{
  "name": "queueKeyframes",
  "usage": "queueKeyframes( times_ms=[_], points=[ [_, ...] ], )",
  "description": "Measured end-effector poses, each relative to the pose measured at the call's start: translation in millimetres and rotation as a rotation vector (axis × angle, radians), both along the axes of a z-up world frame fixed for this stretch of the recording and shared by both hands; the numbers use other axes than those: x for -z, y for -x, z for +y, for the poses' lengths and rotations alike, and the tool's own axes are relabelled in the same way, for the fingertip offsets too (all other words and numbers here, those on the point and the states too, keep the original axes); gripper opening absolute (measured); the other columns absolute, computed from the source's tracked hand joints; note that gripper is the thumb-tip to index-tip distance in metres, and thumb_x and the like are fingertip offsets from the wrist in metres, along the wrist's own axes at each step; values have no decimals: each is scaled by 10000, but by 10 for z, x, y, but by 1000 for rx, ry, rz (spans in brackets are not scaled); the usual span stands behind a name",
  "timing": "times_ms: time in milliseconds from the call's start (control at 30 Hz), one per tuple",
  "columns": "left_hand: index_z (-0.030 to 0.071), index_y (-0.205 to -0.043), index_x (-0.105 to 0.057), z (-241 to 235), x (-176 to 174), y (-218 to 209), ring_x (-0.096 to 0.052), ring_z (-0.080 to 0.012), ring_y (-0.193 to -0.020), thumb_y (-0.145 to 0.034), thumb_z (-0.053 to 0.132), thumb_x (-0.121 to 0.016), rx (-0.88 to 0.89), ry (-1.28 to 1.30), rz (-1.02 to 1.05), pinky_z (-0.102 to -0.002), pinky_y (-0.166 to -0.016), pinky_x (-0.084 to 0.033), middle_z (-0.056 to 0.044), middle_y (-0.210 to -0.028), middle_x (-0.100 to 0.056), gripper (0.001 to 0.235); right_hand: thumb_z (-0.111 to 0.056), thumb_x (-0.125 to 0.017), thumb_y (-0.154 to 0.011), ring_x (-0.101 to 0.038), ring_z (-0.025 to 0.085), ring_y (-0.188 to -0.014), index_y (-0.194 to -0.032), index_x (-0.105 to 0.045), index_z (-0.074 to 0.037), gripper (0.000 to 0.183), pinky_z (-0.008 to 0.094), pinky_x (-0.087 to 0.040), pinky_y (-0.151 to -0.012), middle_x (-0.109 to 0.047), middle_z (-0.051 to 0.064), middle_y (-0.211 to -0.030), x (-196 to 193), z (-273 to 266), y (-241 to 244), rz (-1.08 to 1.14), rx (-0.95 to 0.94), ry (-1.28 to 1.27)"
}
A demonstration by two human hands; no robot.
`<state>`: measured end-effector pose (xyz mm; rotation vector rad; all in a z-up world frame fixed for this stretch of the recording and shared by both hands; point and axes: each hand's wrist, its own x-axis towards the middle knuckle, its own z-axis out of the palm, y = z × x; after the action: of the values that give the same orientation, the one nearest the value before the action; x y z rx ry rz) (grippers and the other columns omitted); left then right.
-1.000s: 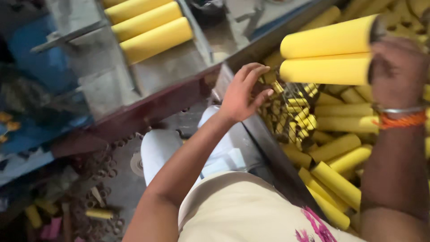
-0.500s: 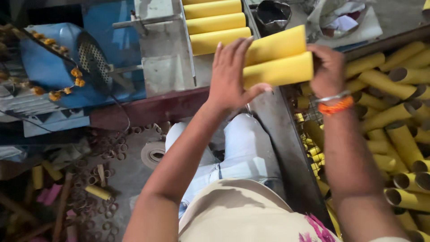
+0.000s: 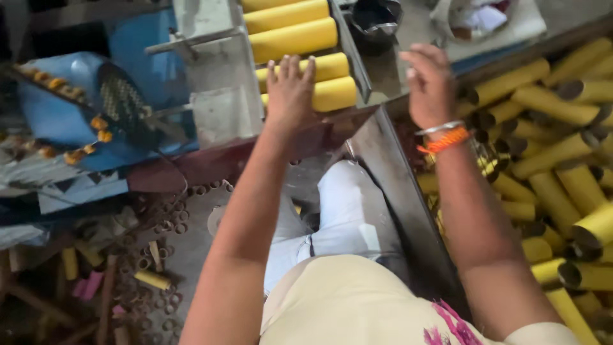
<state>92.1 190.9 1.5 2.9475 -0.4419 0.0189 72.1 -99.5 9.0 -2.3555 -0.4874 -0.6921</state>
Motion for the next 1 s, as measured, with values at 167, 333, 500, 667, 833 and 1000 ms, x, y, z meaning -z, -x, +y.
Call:
queueKeyframes(
  times_ms=[167, 333, 500, 667, 833, 1000],
  points=[
    [48, -1508, -357, -145, -89, 76, -296, -443, -1417, -599, 686, -890, 113, 85, -157, -663, -1134, -128, -285, -1501, -354, 1231, -30, -652, -1034, -652, 272, -1022, -1238, -730, -81, 224, 337, -519, -891, -697, 100, -1259, 395, -1226, 894, 366, 237, -238],
    [98, -1568, -419, -740, -56, 418, -406, -414, -1466, -941, 535, -839, 397, 439, -240, -610, -1251, -251, -183, -1564, -435, 871, -110, -731, -970, -694, 260, -1060, -1189, -743, -53, 227, 365, -518, -927, -740, 118, -1184, 1171, -2292, 1848, 632, 535, -130],
    [93, -1495, -489, -1428, -12, 636, -519, -403, -1338, -891, 497, -818, 609, 567, -53, -520, -1141, -402, -183, -1469, -522, 797, -285, -780, -801, -662, 367, -1090, -1206, -712, -46, 475, 450, -517, -957, -684, 187, -1237, 1776, -2385, 2162, 820, 665, 329],
    [118, -1302, -653, -1627, 39, 743, -644, -324, -1202, -919, 410, -773, 563, 465, -38, -481, -1115, -435, -114, -1291, -677, 496, -432, -859, -727, -630, 481, -1085, -1337, -639, -30, 763, 572, -504, -900, -649, 257, -1178, 2100, -2130, 2101, 640, 1006, 537],
    [114, -1218, -685, -1584, 25, 757, -673, -304, -1123, -884, 413, -777, 582, 427, -95, -496, -1098, -420, -77, -1195, -719, 458, -252, -850, -756, -602, 557, -999, -1344, -644, -52, 654, 576, -508, -821, -522, 374, -1307, 2320, -2227, 2030, 543, 1012, 109],
    [107, -1174, -699, -1613, 13, 767, -676, -306, -1088, -874, 423, -782, 567, 432, -93, -484, -1076, -438, -89, -1147, -717, 444, -24, -760, -871, -671, 387, -1164, -1286, -701, -91, 424, 457, -548, -1008, -693, 179, -1291, 2057, -2628, 2050, 410, 921, 67]
  ],
)
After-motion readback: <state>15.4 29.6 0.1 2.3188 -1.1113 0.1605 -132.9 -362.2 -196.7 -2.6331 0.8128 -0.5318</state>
